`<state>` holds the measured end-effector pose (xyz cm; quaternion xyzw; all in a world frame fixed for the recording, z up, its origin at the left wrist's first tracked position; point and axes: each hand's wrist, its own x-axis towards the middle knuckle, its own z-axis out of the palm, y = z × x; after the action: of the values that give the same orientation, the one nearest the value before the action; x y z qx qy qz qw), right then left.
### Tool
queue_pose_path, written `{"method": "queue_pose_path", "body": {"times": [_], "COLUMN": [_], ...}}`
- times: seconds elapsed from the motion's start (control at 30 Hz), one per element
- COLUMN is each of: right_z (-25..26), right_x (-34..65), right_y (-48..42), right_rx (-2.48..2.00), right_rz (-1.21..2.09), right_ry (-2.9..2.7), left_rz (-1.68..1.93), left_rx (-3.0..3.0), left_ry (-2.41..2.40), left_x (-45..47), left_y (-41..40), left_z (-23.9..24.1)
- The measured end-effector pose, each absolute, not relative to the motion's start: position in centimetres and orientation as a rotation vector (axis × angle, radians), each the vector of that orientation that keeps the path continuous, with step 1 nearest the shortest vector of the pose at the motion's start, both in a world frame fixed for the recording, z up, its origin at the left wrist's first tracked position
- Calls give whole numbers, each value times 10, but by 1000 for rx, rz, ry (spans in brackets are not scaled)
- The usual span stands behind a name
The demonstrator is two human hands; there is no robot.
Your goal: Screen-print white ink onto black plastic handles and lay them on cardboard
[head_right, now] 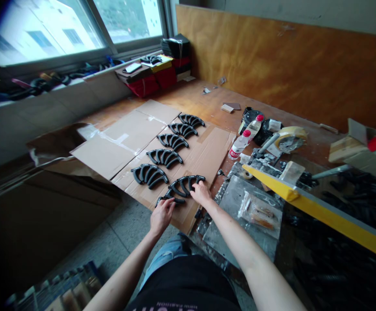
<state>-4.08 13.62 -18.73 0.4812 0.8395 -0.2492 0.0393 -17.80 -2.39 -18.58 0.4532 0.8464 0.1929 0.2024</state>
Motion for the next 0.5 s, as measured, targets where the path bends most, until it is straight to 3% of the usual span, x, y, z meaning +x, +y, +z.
{"method": "queue_pose_path", "body": {"times": [0.5], "right_z": [-187], "right_x": [-38], "right_y": [133], "right_rx": [1475], "right_rz": [-683], "right_ry": [2615], "left_rz": [354], "left_rx": [1285], "left_ry": [2505], "left_x": [-170], "left_y": [-12], "left_z": [-185]}}
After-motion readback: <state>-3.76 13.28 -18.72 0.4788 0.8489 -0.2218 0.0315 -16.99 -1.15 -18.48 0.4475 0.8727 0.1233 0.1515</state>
